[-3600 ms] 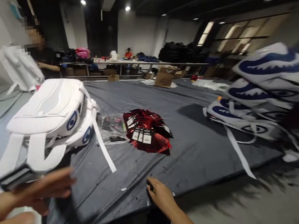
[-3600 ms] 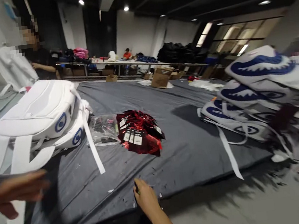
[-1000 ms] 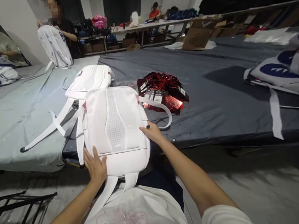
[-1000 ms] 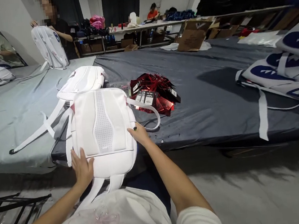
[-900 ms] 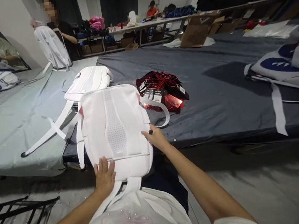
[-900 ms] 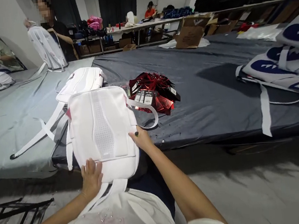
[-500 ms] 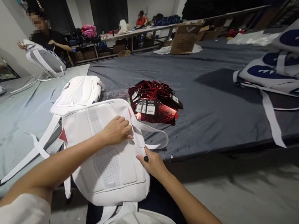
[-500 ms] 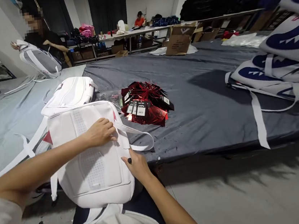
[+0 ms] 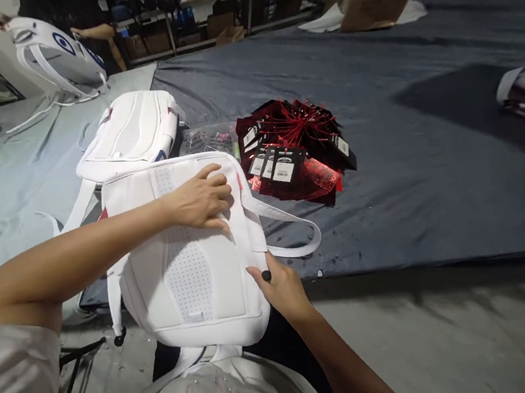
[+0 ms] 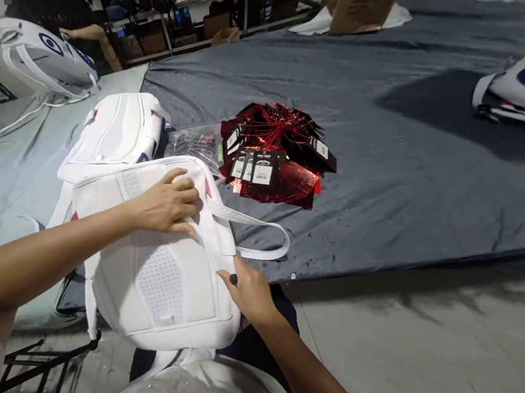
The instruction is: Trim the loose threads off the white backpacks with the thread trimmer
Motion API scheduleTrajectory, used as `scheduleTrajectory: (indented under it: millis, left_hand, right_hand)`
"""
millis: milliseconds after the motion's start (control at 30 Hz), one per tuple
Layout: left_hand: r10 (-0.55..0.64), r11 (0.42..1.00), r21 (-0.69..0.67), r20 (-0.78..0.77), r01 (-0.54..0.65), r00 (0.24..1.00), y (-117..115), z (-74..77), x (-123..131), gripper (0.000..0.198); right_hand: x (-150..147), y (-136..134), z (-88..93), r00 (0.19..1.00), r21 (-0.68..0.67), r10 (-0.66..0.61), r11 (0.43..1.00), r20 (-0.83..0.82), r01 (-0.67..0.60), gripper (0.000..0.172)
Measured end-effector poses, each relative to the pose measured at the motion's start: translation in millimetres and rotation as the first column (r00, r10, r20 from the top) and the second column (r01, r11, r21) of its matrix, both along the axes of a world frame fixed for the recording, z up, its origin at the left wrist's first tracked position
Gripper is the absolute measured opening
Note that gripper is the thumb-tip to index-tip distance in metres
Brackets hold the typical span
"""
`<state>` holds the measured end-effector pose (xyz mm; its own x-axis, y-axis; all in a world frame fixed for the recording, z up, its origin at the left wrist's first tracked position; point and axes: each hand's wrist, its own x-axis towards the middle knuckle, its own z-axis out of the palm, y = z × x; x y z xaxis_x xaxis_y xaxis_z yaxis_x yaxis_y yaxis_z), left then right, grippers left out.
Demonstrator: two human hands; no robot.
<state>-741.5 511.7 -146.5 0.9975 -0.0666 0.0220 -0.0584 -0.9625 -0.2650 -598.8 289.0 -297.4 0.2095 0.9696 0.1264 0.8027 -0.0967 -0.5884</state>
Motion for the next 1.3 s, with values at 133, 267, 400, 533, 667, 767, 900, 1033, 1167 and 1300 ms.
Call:
scheduleTrajectory:
  millis: [133, 267, 400, 533, 667, 767, 900, 1033, 1167, 1300]
  left_hand:
    - [0.039, 0.999, 0.006, 0.080, -0.039, 0.996, 16, 0.8, -7, 0.052]
    - [0.271, 0.956, -0.153, 0.133, -0.250, 0.953, 23, 4.5, -4, 0.055]
    - [0.391, 0.909, -0.217, 0.144, -0.356, 0.909, 41, 18.5, -3, 0.061]
    - [0.383, 0.921, -0.170, 0.216, -0.351, 0.898, 33, 16.4, -7, 0.053]
    - [0.276, 0.954, -0.151, 0.111, -0.258, 0.955, -9, -3.5, -6, 0.036]
    - [0.260, 0.957, -0.154, 0.078, -0.246, 0.963, -30, -17.1, -4, 0.027]
    - [0.335, 0.941, -0.090, 0.121, -0.325, 0.935, -38, -30.9, 0, 0.013]
    - [0.319, 0.947, -0.106, 0.179, -0.304, 0.931, -41, -43.7, -4, 0.004]
    - [0.260, 0.959, -0.188, 0.273, -0.214, 0.926, -40, -53.1, -18, 0.005]
    - [0.260, 0.944, -0.282, 0.317, -0.171, 0.912, -44, -58.1, -23, 0.013]
  right_hand:
    - [1, 2, 2.5, 1.000, -0.017, -0.005, 1.000, -0.012, 0.005, 0.045]
    - [3, 1, 6.6, 0.999, -0.049, 0.010, 0.999, -0.052, -0.013, 0.042]
    - [3, -1, 9.4, 0.996, -0.022, 0.016, 1.000, -0.085, -0.017, 0.036]
    - [3, 5, 10.7, 0.998, -0.114, -0.009, 0.993, -0.062, 0.002, 0.032]
    - [11, 1, 30.8, 1.000, -0.240, -0.028, 0.970, 0.003, 0.028, 0.031]
    - [14, -13, 66.0, 0.985, 0.070, -0.145, 0.986, -0.089, 0.152, 0.038]
    - [2, -15, 101.4, 0.936, 0.572, -0.156, 0.756, -0.315, 0.318, 0.052]
    - [-16, 17, 80.1, 0.931, 0.696, -0.103, 0.636, -0.350, 0.332, 0.062]
    - [-19, 36, 47.7, 0.965, 0.600, -0.104, 0.766, -0.241, 0.232, 0.042]
    - [-11, 26, 51.7, 0.992, 0.364, -0.046, 0.927, -0.117, 0.086, 0.026]
